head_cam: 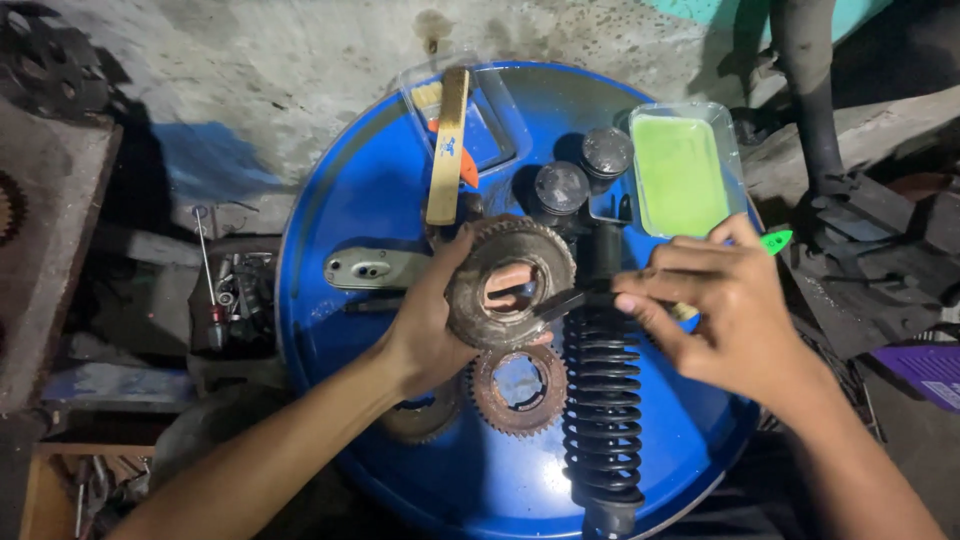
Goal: A person uses a brush and cleaning solvent to remove grime from motorcycle gear components on top of a blue barrel.
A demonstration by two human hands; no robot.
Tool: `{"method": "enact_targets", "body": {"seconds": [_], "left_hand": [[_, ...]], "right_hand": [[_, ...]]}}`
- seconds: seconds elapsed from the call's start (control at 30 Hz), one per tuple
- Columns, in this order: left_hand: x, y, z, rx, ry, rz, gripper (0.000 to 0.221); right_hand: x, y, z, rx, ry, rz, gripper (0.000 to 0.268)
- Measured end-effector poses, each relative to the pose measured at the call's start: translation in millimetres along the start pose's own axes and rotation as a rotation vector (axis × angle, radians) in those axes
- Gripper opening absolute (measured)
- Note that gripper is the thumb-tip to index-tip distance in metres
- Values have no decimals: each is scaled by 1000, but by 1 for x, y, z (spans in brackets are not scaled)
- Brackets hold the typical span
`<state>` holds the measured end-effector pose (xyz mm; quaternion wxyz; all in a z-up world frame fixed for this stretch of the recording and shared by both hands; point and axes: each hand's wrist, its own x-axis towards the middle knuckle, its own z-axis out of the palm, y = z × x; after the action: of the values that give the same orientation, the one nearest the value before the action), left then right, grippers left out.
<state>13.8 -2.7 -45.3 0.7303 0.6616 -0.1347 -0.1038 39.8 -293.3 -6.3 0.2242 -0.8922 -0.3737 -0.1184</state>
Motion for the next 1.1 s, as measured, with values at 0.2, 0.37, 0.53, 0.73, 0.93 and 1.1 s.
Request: {"method": "enact_targets", "body": {"seconds": [0.2,0.37,0.53,0.73,0.93,1.1], "left_hand": [[5,12,12,-1012,271,-524,82],[-11,-24,24,-1095,101,-221,58],[-14,-37,47,-1096,44,8,65],[-24,-49,63,-1161,143,-134,74],[-27,-32,64,-1129,72,93,62],[-20,-1,46,-549,115,-217,83]], "right_hand": [[-3,-2,4,152,72,79,24],[-16,-2,-4,180,132,145,37],[-26,-14,11,203,142,135,49],[-37,-19,35,129,134,55,46],[-30,-48,30,53,177,-34,39],[-24,-16,18,149,200,67,29]]}}
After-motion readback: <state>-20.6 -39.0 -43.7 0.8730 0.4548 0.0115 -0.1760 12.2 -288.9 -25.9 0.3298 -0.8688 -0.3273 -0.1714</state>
